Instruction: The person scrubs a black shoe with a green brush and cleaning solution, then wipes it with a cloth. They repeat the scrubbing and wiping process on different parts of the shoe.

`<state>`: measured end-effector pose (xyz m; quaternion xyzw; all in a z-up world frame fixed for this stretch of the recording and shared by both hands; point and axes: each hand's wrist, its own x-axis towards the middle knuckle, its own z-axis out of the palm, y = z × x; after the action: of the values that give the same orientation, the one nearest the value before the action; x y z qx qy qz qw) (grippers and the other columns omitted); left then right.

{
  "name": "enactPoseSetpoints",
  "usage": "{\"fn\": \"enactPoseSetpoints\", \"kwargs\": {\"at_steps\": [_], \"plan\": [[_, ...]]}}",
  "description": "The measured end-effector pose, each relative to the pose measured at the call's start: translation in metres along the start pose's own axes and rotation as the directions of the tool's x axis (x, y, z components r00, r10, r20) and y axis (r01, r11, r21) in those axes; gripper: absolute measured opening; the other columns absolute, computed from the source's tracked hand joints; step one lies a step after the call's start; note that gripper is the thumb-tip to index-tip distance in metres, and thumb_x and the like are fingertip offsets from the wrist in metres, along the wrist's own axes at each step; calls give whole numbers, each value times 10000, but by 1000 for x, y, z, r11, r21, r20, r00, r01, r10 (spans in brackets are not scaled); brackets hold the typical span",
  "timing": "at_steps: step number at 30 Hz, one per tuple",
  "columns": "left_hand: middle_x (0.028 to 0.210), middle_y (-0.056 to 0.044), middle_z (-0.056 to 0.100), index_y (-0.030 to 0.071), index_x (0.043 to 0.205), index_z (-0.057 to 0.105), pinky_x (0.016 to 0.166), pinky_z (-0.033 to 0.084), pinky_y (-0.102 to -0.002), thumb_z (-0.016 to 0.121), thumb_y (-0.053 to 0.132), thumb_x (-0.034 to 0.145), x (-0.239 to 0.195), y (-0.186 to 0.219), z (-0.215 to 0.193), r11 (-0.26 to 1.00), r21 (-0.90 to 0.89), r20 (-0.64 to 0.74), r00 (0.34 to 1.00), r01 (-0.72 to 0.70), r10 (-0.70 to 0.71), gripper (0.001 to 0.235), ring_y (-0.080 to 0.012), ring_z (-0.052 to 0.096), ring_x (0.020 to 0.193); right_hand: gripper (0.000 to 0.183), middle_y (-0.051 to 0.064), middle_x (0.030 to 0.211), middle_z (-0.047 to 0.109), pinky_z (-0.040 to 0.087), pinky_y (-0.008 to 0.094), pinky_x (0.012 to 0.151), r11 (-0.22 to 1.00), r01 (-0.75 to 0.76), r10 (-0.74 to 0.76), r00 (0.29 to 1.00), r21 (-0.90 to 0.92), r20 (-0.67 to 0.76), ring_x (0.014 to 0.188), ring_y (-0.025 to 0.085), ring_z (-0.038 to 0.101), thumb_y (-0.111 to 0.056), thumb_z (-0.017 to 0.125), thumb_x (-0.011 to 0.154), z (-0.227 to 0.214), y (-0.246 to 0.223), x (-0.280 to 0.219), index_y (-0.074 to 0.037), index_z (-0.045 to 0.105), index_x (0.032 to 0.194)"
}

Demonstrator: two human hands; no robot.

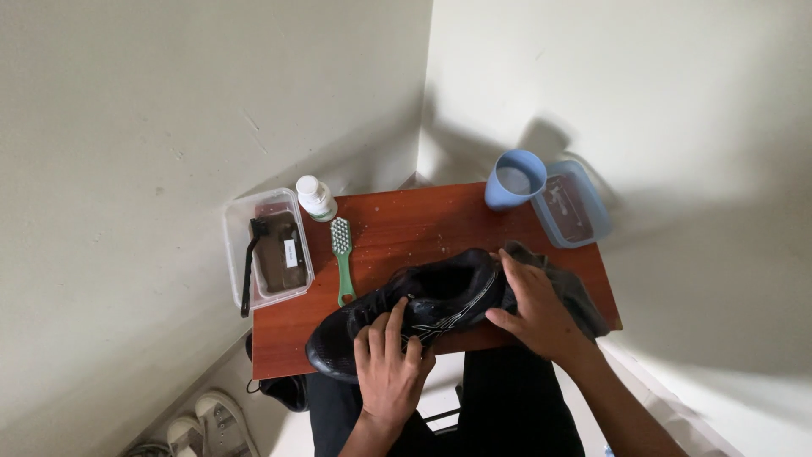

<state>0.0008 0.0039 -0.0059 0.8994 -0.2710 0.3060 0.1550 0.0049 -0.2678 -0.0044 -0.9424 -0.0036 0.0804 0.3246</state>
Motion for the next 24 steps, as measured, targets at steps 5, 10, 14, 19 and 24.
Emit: {"fn": "enactPoseSetpoints", "kwargs": {"at_steps": [5,10,14,19,24], "plan": [[1340,-156,630,130,955,389,815,474,-483,727,299,920,0,4,5,1000,17,19,1000,19,-20,379,-324,629,1065,988,149,1448,558,287,488,1146,946,117,-124,992,-302,-2,1324,344,478,-698,490,902,7,29,-8,-16,297,1590],[1310,-143,644,136,968,390,809,464,-475,688,247,923,0,6,8,1000,17,-4,1000,24,-24,321,-321,633,1045,921,108,1463,564,285,515,1152,967,42,-39,999,-253,16,1361,379,421,-692,456,911,-1,29,-16,-81,326,1587],[1309,-145,638,139,982,410,816,463,-477,627,109,879,-5,7,16,999,37,-22,999,27,-26,242,-326,620,1047,833,93,1476,557,279,478,1147,978,63,-71,997,-199,-32,1349,351,428,-614,464,946,3,28,-18,-59,374,1560],[1339,-148,607,128,1002,467,853,450,-511,638,55,850,-14,9,24,998,54,25,999,36,-37,241,-350,596,1071,746,121,1506,524,247,487,1178,991,79,-86,994,-109,-60,1412,334,411,-533,463,964,-1,16,-18,-38,415,1520],[1372,-161,578,134,1087,491,944,407,-531,768,462,836,-17,10,11,996,-29,94,992,87,-84,498,-339,580,1167,702,163,1495,499,304,481,1191,995,89,-97,973,-47,-211,1422,322,414,-397,569,963,-7,-11,-18,-27,409,1538]]}}
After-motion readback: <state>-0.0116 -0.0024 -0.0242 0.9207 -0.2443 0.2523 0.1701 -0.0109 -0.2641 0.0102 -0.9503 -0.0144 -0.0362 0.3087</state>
